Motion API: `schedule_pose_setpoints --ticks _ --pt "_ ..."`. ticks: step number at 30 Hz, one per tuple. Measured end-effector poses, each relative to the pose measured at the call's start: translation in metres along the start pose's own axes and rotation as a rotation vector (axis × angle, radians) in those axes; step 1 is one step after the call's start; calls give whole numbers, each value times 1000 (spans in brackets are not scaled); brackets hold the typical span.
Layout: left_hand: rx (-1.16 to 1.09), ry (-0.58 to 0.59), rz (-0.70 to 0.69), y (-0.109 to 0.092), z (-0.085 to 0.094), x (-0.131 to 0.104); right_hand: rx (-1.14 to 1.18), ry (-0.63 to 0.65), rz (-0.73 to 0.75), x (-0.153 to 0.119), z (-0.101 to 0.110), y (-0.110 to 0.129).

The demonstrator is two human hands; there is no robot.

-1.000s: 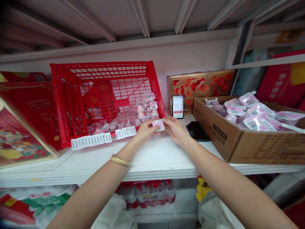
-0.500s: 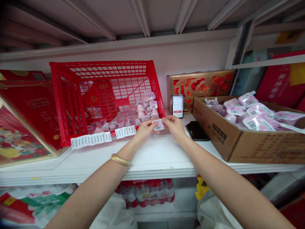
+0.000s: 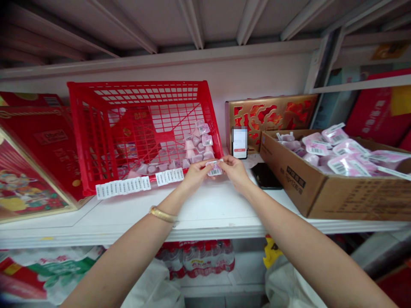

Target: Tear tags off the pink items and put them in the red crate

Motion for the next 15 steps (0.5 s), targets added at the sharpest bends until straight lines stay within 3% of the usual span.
schedule_pose_setpoints --ticks 15 --pt "-58 2 98 -2 -3 -4 51 -3 -35 -1 -1 1"
Point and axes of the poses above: each hand's wrist, its own x-axis towards the middle knuckle, its own z-axis out of the back of the hand, y = z × x, the point moved 8 cm from there along x, towards the middle knuckle, and after that the axes turned 2 degrees about x, right-handed, at the moved point
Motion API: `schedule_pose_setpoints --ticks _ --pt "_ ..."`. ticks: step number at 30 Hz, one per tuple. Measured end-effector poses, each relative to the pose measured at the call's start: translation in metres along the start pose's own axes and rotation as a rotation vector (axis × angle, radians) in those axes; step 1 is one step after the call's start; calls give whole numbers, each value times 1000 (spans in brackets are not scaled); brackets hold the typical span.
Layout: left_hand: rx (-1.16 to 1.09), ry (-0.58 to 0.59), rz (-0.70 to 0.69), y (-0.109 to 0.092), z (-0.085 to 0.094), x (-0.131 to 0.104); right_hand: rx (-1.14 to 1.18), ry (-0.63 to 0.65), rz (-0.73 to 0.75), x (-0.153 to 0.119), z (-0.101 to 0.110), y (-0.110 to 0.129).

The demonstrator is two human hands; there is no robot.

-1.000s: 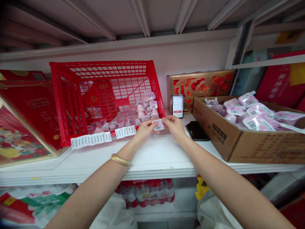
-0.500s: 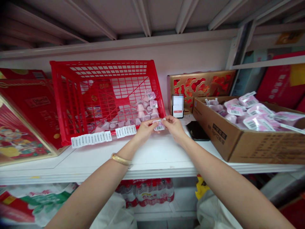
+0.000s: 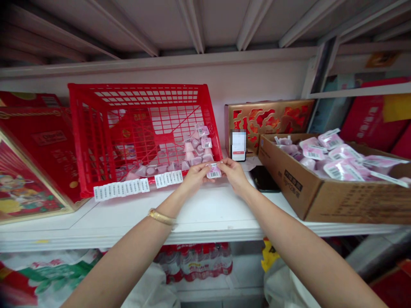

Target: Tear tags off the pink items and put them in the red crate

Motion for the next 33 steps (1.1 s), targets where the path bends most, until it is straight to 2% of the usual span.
schedule_pose_setpoints --ticks 10,16,19,23,26,28,30,33 --pt "27 6 -44 -2 1 3 -14 41 3 2 -2 -1" --pt "53 -8 -10 -4 1 0 -14 26 50 6 0 -1" --pt "95 -63 -18 -4 5 1 -28 -8 108 7 2 4" --pt "144 -186 -101 -9 14 2 -148 -19 161 6 -2 15" --pt "99 -183 -148 -20 11 -2 -334 14 189 1 -7 37" --pt "63 -145 -178 -33 2 -6 -525 55 240 -6 -9 64" --pt "44 -84 -196 -48 -14 -8 -741 86 319 -16 -9 99" --pt "-5 32 -214 -68 -51 -2 -1011 60 412 -26 0 154"
Point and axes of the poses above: each hand's wrist, its own x-axis towards the middle knuckle, its own z-axis out of the back of the hand, y = z × x, the point moved 8 cm from there along x, towards the middle knuckle, and after that the axes turned 2 degrees about x, right-handed, at the moved point
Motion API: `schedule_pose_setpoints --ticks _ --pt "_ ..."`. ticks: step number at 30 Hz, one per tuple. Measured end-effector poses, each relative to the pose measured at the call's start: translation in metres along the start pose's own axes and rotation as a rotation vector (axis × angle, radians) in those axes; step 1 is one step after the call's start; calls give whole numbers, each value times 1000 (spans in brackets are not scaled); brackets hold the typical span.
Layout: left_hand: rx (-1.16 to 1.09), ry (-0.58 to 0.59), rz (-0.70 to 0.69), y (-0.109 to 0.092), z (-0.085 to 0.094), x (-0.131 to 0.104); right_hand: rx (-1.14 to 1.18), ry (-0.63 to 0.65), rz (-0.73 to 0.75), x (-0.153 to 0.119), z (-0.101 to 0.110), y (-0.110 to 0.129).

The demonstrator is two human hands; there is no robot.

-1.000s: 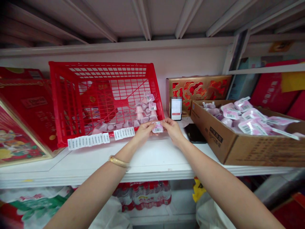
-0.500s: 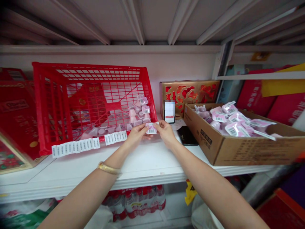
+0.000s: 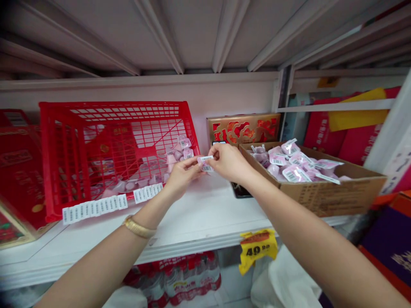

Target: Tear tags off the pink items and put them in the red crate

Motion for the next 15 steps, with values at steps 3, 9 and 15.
schedule_pose_setpoints --ticks 3,9,15 --pt "-91 64 -9 -10 -47 25 -163 -42 -31 16 51 -5" --pt "-20 188 40 -3 -138 79 -302 -259 -195 56 145 -101" --pt "464 293 28 28 -137 69 -491 -237 34 51 135 -99"
Point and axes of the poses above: each hand's wrist, its own x-axis towards the middle knuckle, its own z-axis out of the back of the hand, y = z × x, the point moved 8 cm from there along x, towards the middle knuckle, and after that the axes turned 2 degrees about x, right-handed, at the moved point
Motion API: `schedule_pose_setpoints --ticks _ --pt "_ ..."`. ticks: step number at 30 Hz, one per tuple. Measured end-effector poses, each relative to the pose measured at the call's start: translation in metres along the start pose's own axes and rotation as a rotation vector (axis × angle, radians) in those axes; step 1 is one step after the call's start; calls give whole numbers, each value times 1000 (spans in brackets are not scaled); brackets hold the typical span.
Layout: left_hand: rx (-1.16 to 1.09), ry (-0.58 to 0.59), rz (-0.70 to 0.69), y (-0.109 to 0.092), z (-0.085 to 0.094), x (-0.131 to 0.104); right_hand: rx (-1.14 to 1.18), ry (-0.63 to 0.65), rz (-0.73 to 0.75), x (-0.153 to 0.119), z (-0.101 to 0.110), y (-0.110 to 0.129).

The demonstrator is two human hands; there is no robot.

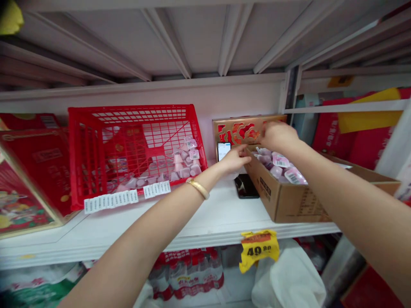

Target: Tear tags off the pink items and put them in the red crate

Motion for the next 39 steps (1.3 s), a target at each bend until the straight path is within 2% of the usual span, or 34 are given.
schedule_pose_setpoints --ticks 3,5,7,10,13,15,17,19,21,24,28,39 --pt "140 1 -47 14 28 -26 -117 62 -31 -23 -9 64" --pt "220 -42 -59 21 64 -44 -99 176 13 -38 -26 111" --pt "345 -130 -36 28 111 -62 -45 231 47 -49 -45 146" --pt "545 -288 73 44 190 -90 27 337 102 -65 -83 176" --pt "762 -322 290 70 256 -120 49 437 135 -81 -121 193" --pt "897 -272 447 87 285 -140 81 465 165 -90 -139 206" --pt "985 -214 563 100 304 -157 129 473 211 -95 -153 221" --pt "1020 -175 612 107 312 -167 181 478 254 -99 -166 238" --pt "1051 -126 632 112 313 -170 236 489 279 -101 -178 252" --pt "1091 -52 650 119 309 -166 305 512 279 -101 -197 267" --pt "1130 3 682 128 307 -158 313 533 257 -101 -214 276" --pt "1167 28 685 129 302 -159 308 488 171 -101 -220 274"
Point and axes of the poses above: each hand's wrist, its own x-axis towards the middle knuckle, its own z-axis out of the back of the hand, y = z × x, the point moved 8 cm from there along x, towards the middle knuckle, and after that the axes turned 2 degrees about x, right-handed, at the moved point
